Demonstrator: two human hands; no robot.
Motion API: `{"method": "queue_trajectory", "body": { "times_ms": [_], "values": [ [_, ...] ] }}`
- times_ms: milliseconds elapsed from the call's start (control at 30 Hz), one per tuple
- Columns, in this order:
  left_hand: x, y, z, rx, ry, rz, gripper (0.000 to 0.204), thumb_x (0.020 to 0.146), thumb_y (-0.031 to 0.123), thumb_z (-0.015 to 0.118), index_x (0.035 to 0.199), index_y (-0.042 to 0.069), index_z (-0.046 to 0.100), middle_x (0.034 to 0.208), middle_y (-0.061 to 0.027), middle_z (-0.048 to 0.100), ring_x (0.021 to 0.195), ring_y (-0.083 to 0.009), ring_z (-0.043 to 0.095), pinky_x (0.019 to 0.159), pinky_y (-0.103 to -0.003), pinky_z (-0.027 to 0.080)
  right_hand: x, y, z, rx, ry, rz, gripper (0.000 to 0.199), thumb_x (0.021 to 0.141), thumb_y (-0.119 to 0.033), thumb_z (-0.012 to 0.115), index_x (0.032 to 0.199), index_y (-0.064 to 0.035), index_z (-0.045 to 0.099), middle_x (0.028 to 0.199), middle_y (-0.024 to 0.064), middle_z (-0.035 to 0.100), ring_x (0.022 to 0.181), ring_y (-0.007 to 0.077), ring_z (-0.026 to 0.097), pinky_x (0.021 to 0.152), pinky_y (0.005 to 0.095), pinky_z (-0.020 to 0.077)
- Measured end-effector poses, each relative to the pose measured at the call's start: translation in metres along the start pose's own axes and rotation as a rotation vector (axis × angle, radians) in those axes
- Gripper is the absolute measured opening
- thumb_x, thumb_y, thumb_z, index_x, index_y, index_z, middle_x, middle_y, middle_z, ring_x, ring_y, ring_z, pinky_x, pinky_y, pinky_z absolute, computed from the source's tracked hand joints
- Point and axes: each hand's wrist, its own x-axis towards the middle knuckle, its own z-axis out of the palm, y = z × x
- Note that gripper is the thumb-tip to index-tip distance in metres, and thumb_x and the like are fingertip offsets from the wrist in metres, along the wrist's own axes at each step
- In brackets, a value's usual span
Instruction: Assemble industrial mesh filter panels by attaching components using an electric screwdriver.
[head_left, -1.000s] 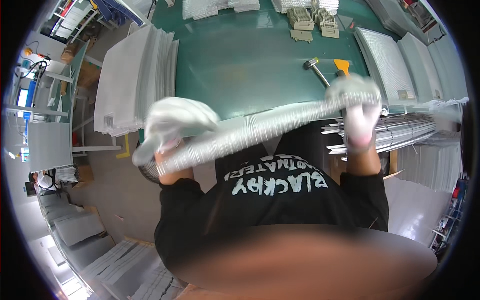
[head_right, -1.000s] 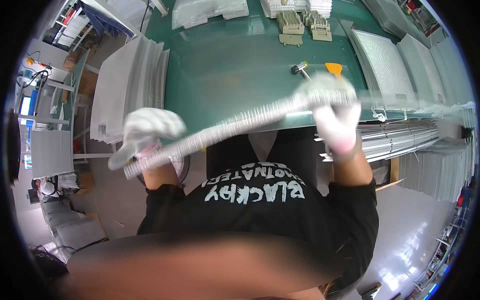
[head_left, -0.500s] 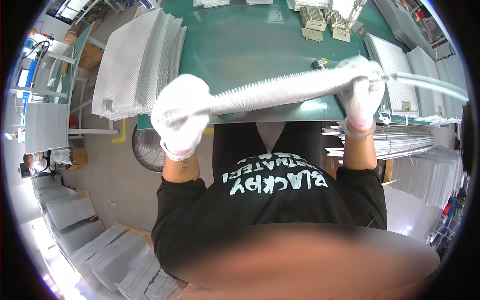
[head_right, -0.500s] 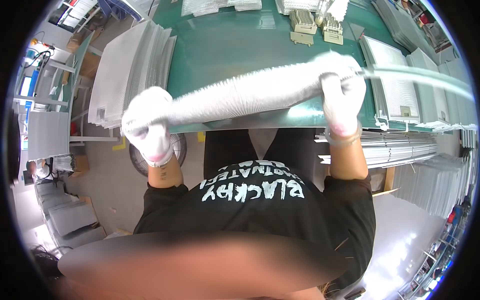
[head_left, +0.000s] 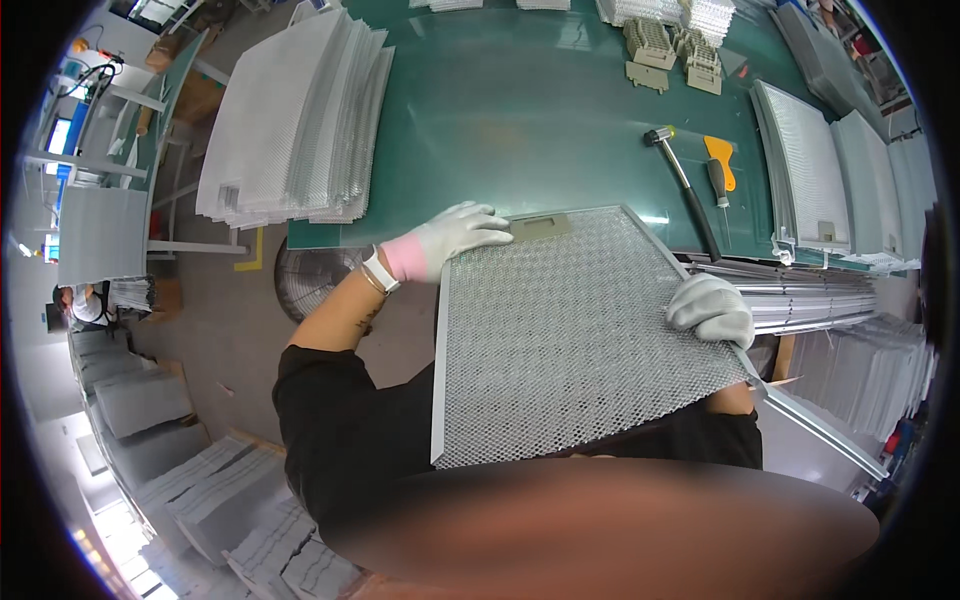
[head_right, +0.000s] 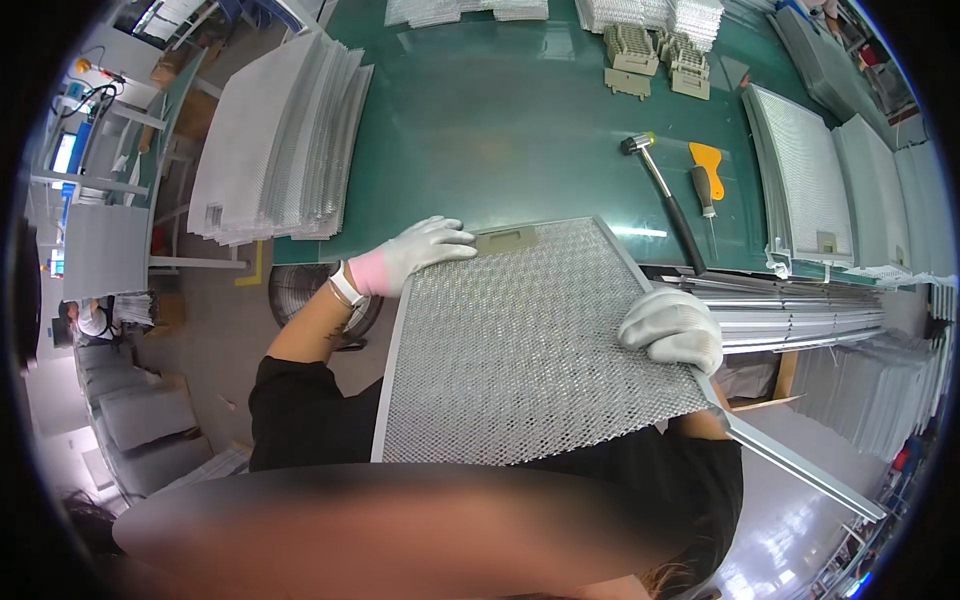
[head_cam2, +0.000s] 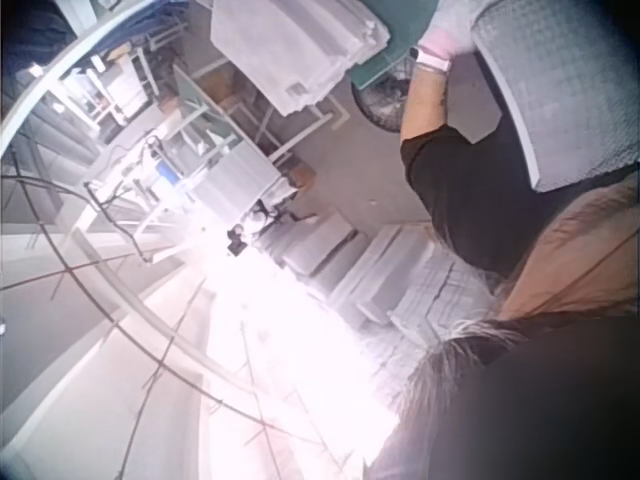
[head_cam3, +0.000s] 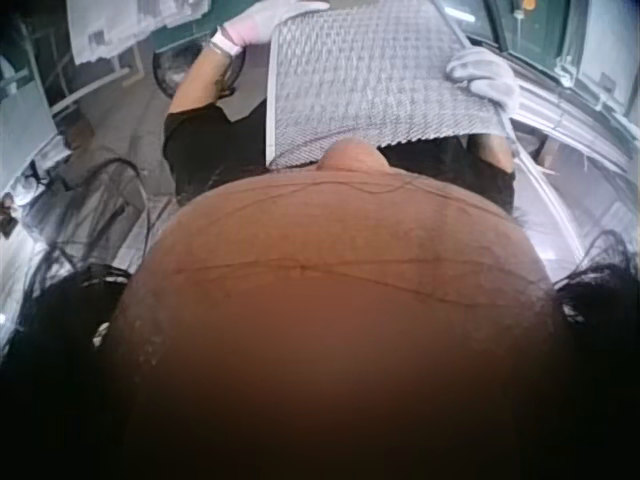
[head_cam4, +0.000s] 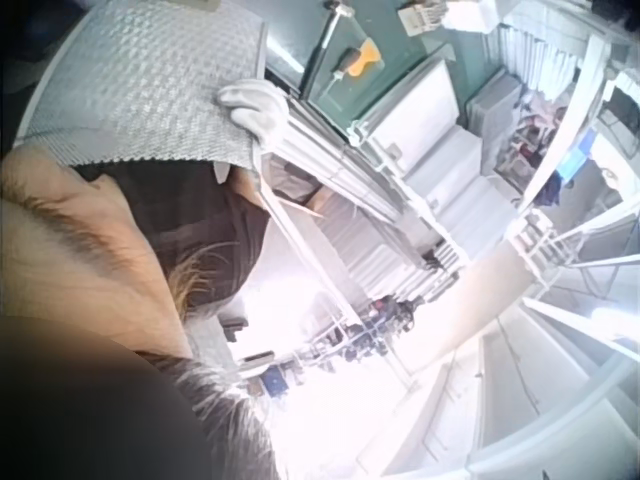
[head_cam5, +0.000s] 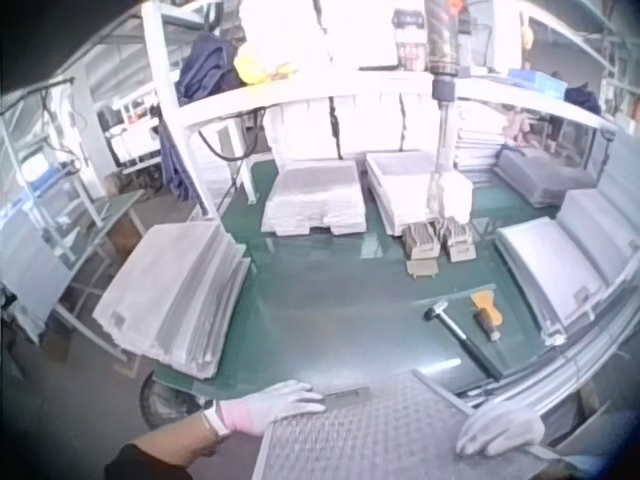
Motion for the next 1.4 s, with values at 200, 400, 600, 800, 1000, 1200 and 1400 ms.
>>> {"method": "queue_trajectory", "body": {
  "times_ms": [200,400,600,800,1000,1200,1400],
  "values": [
    [0.006,0.004,-0.002,0.057,0.036,0.013,0.058,0.080,0.018,0.066,0.136,0.011,0.053,0.134,-0.0120,0.055,0.124,-0.0342,0.050,0.110,-0.047,0.036,0.006,-0.007,0.006,-0.088,0.101,0.037,0.022,0.088,-0.019,0.059,0.073,-0.0069,0.049,0.075,0.0161,0.065,0.060,0.0287,0.065,0.053,0.0357,0.0543],
    [-0.003,0.018,0.000,0.279,0.077,-0.217,0.043,0.083,0.010,0.060,0.126,0.011,0.058,0.110,-0.0095,0.065,0.103,-0.0287,0.060,0.096,-0.042,0.045,0.007,-0.009,0.004,-0.059,0.049,0.074,0.019,0.088,-0.018,0.059,0.077,-0.0059,0.050,0.071,0.0164,0.065,0.060,0.0283,0.066,0.054,0.0368,0.0549],
    [-0.023,0.020,0.015,0.329,0.174,-0.586,0.036,0.085,0.005,0.055,0.121,0.005,0.057,0.106,-0.0131,0.063,0.102,-0.0313,0.061,0.090,-0.041,0.049,0.004,0.005,-0.004,0.080,0.065,0.070,0.033,0.097,-0.033,0.056,0.085,-0.0024,0.058,0.081,0.0174,0.068,0.072,0.0303,0.068,0.063,0.0408,0.0585],
    [-0.018,0.095,-0.075,-0.667,0.667,0.335,0.035,0.083,0.001,0.061,0.117,-0.001,0.060,0.105,-0.0139,0.065,0.103,-0.0274,0.064,0.090,-0.038,0.052,0.062,0.029,-0.020,-0.122,0.240,0.276,0.027,0.096,-0.024,0.064,0.105,0.0013,0.063,0.092,0.0133,0.068,0.087,0.0226,0.067,0.078,0.0346,0.0552],
    [0.011,0.082,-0.087,-0.376,1.572,0.156,0.020,0.086,-0.008,0.054,0.104,-0.001,0.059,0.098,-0.0122,0.065,0.086,-0.0171,0.061,0.080,-0.029,0.049,0.095,0.051,-0.017,-0.192,0.438,0.389,0.027,0.095,-0.010,0.064,0.119,0.0032,0.064,0.103,0.0044,0.069,0.090,0.0093,0.059,0.085,0.0255,0.0469],
    [0.022,0.081,-0.086,-0.387,1.538,0.182,0.015,0.093,-0.004,0.056,0.107,0.000,0.054,0.103,-0.0095,0.063,0.088,-0.0109,0.056,0.079,-0.023,0.045,0.073,0.079,-0.035,-0.196,0.513,0.357,0.012,0.097,-0.003,0.058,0.104,0.0029,0.066,0.098,0.0057,0.068,0.088,0.0101,0.061,0.081,0.0265,0.0488],
    [0.033,0.071,-0.088,-0.412,1.592,-0.001,0.009,0.095,-0.001,0.059,0.097,0.004,0.051,0.087,0.0004,0.049,0.077,-0.0056,0.042,0.071,-0.021,0.038,0.086,0.083,-0.002,-0.626,0.560,0.271,0.058,0.082,-0.017,0.078,0.127,0.0072,0.050,0.123,0.0171,0.057,0.112,0.0208,0.054,0.099,0.0338,0.0432]
  ]
}}
